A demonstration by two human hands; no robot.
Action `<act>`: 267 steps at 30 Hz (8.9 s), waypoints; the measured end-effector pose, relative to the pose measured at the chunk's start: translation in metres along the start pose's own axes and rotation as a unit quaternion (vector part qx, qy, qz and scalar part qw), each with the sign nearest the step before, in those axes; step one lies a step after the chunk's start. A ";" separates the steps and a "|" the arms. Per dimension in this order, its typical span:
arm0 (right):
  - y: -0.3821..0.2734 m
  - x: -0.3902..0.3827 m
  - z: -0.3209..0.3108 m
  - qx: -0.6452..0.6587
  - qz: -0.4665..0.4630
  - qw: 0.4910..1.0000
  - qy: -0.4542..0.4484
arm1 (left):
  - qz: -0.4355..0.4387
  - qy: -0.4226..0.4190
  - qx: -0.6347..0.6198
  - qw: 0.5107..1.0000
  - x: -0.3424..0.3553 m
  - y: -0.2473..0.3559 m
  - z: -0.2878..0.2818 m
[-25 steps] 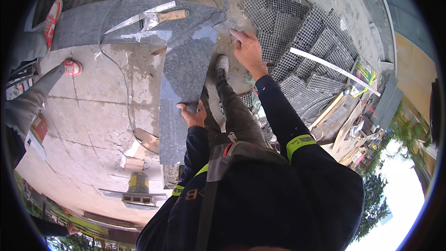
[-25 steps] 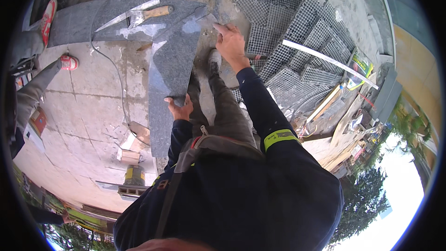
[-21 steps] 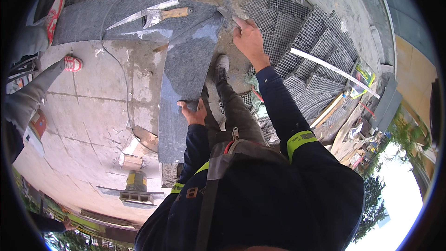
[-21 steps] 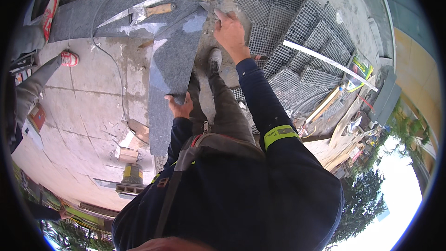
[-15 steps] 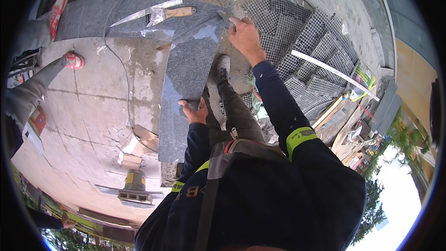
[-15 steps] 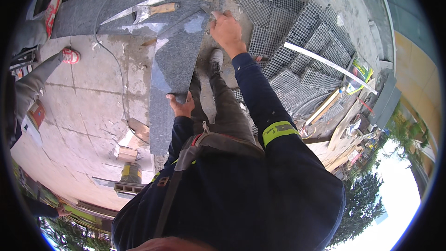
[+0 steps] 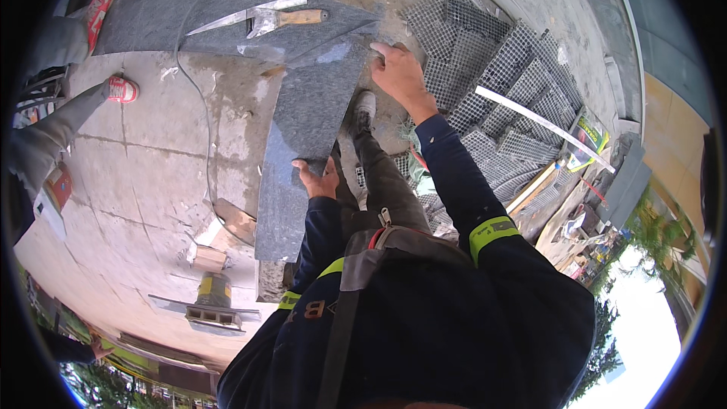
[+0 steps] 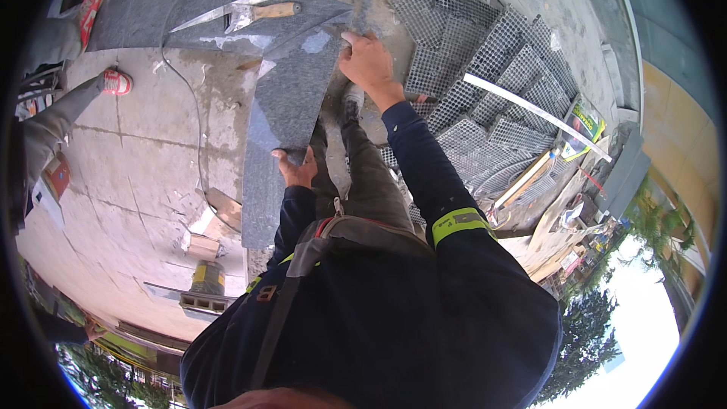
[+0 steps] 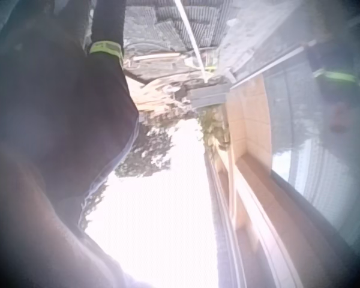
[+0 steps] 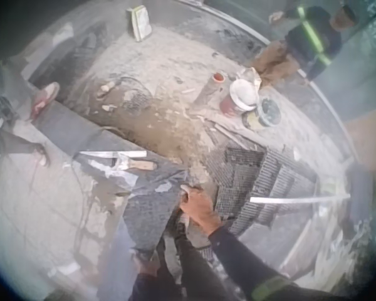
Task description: The person scoops adhesive from a bucket with a trowel and spreads it onto a rectangular stone tile. They then flip the tile and scrape the edges with a smaller tool, repeating the process on another tile.
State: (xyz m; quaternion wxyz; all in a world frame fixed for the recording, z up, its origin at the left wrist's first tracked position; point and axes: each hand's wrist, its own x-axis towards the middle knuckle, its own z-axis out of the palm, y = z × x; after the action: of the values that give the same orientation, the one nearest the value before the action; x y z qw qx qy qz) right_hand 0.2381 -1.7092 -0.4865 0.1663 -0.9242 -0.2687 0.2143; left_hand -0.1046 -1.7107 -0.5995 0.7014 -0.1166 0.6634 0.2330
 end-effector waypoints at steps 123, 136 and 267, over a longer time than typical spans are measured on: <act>-0.029 0.017 -0.026 -0.147 0.032 0.979 -0.135 | 0.005 -0.007 -0.033 0.999 0.015 -0.005 -0.006; -0.113 -0.004 0.025 -0.102 0.033 0.982 -0.152 | -0.024 0.027 -0.055 0.998 0.000 0.002 0.005; 0.048 0.104 0.051 0.344 0.306 0.888 -0.009 | -0.099 0.111 -0.096 0.984 0.020 0.015 -0.002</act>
State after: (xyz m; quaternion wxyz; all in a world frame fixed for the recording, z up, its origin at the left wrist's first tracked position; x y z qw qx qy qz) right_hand 0.3132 -1.6786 -0.5822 0.3973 -0.8436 0.1161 0.3422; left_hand -0.1133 -1.6952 -0.6169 0.6283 -0.2734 0.6973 0.2103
